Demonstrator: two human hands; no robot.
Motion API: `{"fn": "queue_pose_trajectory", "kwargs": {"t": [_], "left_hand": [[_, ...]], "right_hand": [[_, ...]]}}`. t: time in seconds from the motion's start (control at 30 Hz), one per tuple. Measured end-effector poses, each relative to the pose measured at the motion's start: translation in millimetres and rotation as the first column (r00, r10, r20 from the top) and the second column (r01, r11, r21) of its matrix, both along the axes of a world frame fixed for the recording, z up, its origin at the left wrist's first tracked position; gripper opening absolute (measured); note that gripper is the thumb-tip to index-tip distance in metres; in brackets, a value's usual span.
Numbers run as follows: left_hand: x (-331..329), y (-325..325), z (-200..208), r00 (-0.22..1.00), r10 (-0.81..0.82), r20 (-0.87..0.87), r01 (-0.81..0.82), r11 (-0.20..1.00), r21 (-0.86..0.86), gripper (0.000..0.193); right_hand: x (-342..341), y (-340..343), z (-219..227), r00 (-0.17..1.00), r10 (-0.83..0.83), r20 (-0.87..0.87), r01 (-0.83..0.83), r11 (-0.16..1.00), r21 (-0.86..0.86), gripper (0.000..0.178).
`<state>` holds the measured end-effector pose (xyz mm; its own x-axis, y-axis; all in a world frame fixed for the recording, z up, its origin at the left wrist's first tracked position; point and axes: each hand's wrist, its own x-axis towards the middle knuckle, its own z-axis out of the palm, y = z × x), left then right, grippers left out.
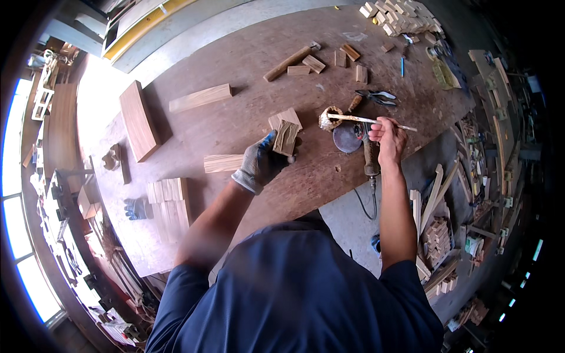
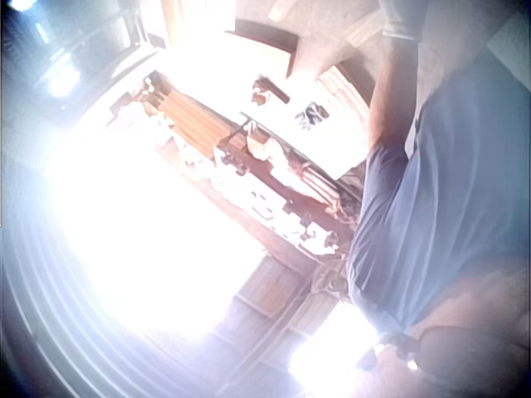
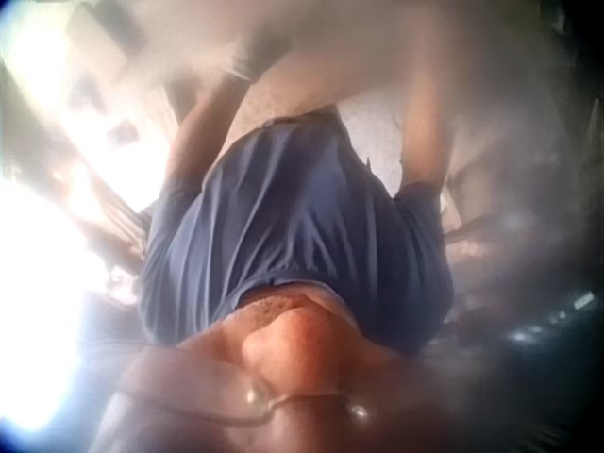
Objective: The person assembles small wooden blocks into a larger structure. They apply glue to the edges of the blocks using a brush and then secure them together using a pneumatic nail gun. The process involves picking up blocks, aligning them, applying adhesive, and nailing them in place.
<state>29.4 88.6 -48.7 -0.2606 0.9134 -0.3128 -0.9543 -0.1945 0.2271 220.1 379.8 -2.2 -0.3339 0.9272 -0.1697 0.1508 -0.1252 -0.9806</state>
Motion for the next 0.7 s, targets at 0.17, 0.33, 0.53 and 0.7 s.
{"fn": "queue_pose_trajectory", "kwargs": {"t": [0.17,0.33,0.53,0.7], "left_hand": [[-2.4,1.7,-2.0,1.000,0.020,-0.018,-0.021,0.999,-0.045,0.055],[-4.6,1.7,-2.2,1.000,0.024,-0.006,-0.024,0.999,-0.035,0.052],[-2.9,2.4,-5.2,0.997,0.064,-0.040,-0.066,0.997,-0.050,0.048],[0.6,7.2,19.8,0.992,0.108,-0.062,-0.116,0.984,-0.136,0.046]], "right_hand": [[19.4,-11.5,10.8,0.949,0.063,-0.307,-0.129,0.971,-0.201,0.022],[13.2,-59.4,54.1,0.875,0.352,-0.333,-0.393,0.917,-0.062,0.023],[10.7,-87.0,66.9,0.832,0.546,-0.097,-0.520,0.829,0.208,0.022],[18.9,-86.0,71.3,0.789,0.600,-0.133,-0.572,0.796,0.199,0.021]]}}
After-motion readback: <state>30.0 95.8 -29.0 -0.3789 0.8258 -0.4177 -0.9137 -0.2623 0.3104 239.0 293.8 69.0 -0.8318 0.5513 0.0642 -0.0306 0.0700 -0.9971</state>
